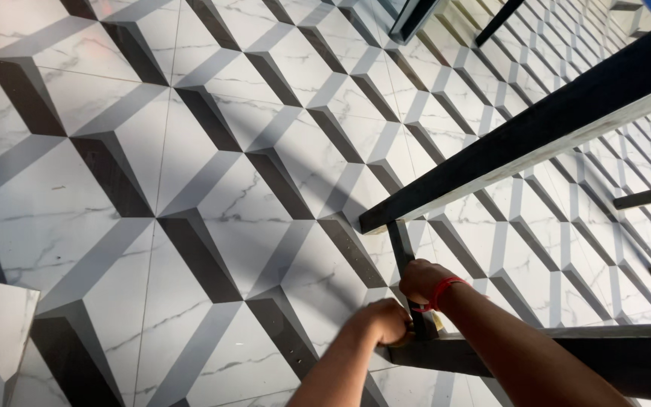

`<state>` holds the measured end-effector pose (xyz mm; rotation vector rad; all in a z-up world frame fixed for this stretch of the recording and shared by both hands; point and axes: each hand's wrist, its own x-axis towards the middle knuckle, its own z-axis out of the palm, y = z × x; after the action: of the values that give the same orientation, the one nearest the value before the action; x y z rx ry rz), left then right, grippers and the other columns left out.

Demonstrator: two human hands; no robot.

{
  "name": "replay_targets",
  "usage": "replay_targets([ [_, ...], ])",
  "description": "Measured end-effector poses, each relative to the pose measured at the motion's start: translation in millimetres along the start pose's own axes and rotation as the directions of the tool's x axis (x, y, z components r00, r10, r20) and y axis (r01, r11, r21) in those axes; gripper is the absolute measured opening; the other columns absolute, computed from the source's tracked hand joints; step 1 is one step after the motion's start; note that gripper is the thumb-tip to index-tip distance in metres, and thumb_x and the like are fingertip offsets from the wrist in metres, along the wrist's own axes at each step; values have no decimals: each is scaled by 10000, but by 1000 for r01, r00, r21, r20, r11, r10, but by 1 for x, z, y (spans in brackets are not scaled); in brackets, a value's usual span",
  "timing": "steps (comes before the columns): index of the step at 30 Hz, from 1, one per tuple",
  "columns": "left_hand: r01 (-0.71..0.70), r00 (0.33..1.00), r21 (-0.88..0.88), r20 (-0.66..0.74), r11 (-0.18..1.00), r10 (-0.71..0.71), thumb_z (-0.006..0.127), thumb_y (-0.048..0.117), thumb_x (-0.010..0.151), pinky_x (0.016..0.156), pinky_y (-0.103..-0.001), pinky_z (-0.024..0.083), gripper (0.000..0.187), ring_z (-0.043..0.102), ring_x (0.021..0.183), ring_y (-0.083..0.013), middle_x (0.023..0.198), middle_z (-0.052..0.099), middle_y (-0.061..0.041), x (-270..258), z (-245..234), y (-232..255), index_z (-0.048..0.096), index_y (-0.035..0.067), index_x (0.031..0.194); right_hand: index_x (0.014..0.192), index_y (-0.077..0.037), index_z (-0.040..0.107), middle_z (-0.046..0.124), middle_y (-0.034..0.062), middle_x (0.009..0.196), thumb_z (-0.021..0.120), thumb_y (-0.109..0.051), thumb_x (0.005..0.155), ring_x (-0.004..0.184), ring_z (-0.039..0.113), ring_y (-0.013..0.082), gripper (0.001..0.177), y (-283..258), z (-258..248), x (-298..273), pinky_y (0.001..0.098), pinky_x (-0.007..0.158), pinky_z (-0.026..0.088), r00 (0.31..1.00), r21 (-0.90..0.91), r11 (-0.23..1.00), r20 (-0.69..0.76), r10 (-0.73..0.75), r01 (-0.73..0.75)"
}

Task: The person sands the edges and legs of a blue metal table using a sanding block. They work on the tabletop edges and then move to the metal legs, rubbing the sanding block along the surfaces.

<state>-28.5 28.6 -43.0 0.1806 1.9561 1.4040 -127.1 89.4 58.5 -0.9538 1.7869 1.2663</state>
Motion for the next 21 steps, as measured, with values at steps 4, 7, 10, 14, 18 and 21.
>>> replay_targets([
  [4, -113, 920, 61, -371, 992, 127, 684, -23, 781, 729, -348, 552, 405, 710, 866, -244, 1097, 750, -104, 18, 31, -8, 818, 216, 1080, 1046, -60, 794, 742, 150, 1097, 712, -116, 929, 1087, 700, 311, 153, 2, -9, -7, 385, 872, 603, 996, 124, 990, -52, 68, -62],
  [7, 11, 995, -73, -100, 997, -18, 615, 92, 921, 759, -417, 599, 254, 733, 874, -285, 1116, 746, -123, 1, 12, -3, 776, 137, 1112, 1048, -49, 777, 758, 141, 1079, 723, -135, 925, 1084, 715, 303, 159, -4, -10, -13, 378, 869, 607, 1000, 13, 1000, -4, 7, -7],
  [10, 103, 988, -121, 124, 987, -88, 573, 124, 981, 768, -431, 616, 245, 730, 893, -308, 1105, 756, -169, -10, -23, 3, 775, 66, 1107, 1064, -50, 767, 733, 140, 1114, 746, -148, 913, 1107, 700, 310, 181, -5, -14, -13, 386, 893, 592, 999, -37, 999, 23, -28, 29],
  [14, -130, 984, 238, -89, 962, 155, 666, 102, 920, 648, -327, 549, 250, 690, 816, -226, 1076, 742, -93, 11, 7, -1, 774, 177, 1132, 1074, -53, 784, 724, 156, 1116, 707, -120, 940, 1106, 700, 302, 168, -2, -10, -11, 381, 894, 597, 998, 101, 993, 6, 61, -61],
  [18, -151, 949, -16, -282, 988, 141, 709, 150, 892, 599, -285, 519, 192, 669, 742, -192, 1015, 771, -88, 16, 31, -7, 811, 163, 1053, 1106, -51, 772, 691, 167, 1152, 694, -106, 966, 1113, 699, 302, 169, -2, -9, -7, 395, 899, 597, 988, 240, 959, -14, 156, -148],
  [21, 6, 1000, -217, 29, 976, 0, 659, 184, 939, 541, -314, 587, 210, 692, 671, -178, 998, 765, -100, -4, -4, -6, 789, 156, 1102, 1084, -37, 775, 728, 149, 1112, 753, -130, 914, 1125, 684, 308, 194, -3, -13, -13, 382, 899, 591, 999, 32, 999, 31, 20, -21],
])
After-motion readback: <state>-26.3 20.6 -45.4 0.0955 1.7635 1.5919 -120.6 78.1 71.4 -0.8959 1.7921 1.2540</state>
